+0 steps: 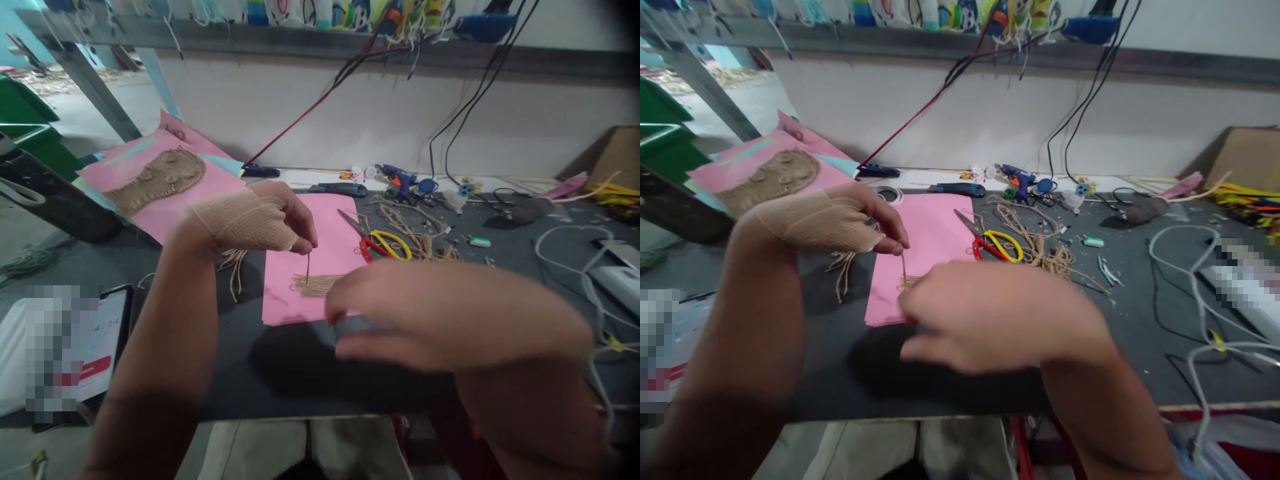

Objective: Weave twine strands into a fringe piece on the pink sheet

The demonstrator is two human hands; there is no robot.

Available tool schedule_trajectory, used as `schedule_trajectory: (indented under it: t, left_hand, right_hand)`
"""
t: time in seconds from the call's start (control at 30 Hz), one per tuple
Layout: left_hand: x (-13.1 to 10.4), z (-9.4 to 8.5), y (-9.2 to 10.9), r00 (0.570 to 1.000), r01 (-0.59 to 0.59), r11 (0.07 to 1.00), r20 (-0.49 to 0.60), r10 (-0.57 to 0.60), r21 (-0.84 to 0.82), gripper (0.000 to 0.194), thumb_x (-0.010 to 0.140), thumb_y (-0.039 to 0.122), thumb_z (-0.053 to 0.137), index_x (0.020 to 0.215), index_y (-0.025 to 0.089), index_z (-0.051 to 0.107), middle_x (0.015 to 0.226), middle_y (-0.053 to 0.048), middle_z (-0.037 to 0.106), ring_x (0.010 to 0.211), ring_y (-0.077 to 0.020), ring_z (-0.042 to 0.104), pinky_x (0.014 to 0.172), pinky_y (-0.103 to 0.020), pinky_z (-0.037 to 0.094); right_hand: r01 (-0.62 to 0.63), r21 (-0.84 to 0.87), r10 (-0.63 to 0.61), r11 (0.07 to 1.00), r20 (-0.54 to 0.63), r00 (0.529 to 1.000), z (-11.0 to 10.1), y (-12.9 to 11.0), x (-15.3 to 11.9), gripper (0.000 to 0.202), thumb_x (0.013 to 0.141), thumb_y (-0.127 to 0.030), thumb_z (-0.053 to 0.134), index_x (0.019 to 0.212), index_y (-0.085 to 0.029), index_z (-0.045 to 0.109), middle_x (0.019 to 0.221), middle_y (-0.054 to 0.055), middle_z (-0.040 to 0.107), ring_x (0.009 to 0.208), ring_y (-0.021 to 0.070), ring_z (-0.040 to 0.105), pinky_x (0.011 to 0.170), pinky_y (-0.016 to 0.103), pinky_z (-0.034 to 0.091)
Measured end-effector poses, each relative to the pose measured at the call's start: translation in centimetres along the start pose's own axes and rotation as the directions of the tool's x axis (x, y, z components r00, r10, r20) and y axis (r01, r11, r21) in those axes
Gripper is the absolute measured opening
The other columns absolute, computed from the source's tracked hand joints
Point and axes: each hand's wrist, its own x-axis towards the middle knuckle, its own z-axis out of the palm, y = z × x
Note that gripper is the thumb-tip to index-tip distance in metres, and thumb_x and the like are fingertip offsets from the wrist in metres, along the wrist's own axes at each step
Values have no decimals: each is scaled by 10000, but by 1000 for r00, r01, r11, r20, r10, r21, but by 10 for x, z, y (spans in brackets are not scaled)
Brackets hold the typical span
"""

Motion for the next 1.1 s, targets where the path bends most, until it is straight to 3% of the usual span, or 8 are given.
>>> schedule_trajectory:
  t: [0.13, 0.2, 0.33, 0.43, 0.63, 0.8, 1.1]
  left_hand:
    - [-1, 0, 0, 998, -65, 997, -7, 65, -34, 186, 776, 310, 703, 910, 224, 799, 857, -8, 765, 787, -153, 654, 670, -250, 473]
    - [0, 1, 0, 998, -63, 998, -17, 63, -19, 198, 767, 307, 700, 909, 209, 795, 871, -22, 765, 802, -164, 654, 680, -256, 475]
    - [5, 3, -4, 999, -24, 1000, -30, 23, -17, 214, 749, 317, 681, 891, 194, 784, 874, -25, 765, 815, -172, 655, 709, -262, 474]
    - [12, 5, -15, 999, 36, 999, -16, -36, 14, 239, 727, 345, 672, 878, 191, 777, 872, -28, 761, 835, -184, 658, 726, -268, 467]
    - [26, 13, -30, 997, 47, 999, -62, -45, 25, 240, 709, 362, 673, 859, 194, 757, 879, -31, 752, 816, -176, 657, 706, -267, 454]
    - [30, 18, -35, 995, 63, 998, -80, -61, 22, 221, 690, 346, 675, 836, 196, 747, 873, -26, 749, 791, -167, 651, 677, -255, 441]
    - [37, 23, -43, 986, 143, 989, 87, -145, 35, 221, 651, 314, 683, 812, 227, 807, 801, -2, 768, 800, -176, 653, 680, -249, 446]
  right_hand:
    - [-254, -32, 252, 967, -54, 966, -19, 40, 13, 354, 900, -463, 632, 1139, -218, 723, 1029, 85, 753, 840, 244, 688, 678, 325, 480]
    - [-226, 38, 229, 973, -81, 970, -20, 54, 24, 428, 892, -449, 640, 1244, -207, 677, 1158, 97, 731, 937, 251, 689, 733, 327, 494]
    - [-115, 218, 132, 969, -68, 989, -12, 63, 42, 247, 889, -309, 620, 1093, -215, 724, 1066, 57, 760, 922, 212, 698, 756, 306, 502]
    - [-139, 248, 159, 959, -62, 985, -6, 68, 50, 202, 875, -289, 633, 1030, -201, 730, 1005, 58, 772, 889, 207, 702, 737, 303, 502]
    - [-189, 339, 196, 922, 14, 981, 3, 82, 61, 370, 858, -321, 681, 1201, -183, 677, 1112, 93, 762, 953, 220, 704, 777, 310, 516]
    - [-196, 288, 215, 937, -37, 976, 9, 89, 69, 257, 867, -295, 639, 1084, -185, 720, 1112, 76, 758, 968, 221, 689, 809, 325, 506]
    - [-229, 295, 236, 927, 14, 972, 11, 110, 68, 212, 836, -260, 646, 1023, -181, 708, 949, 61, 779, 865, 205, 705, 738, 305, 510]
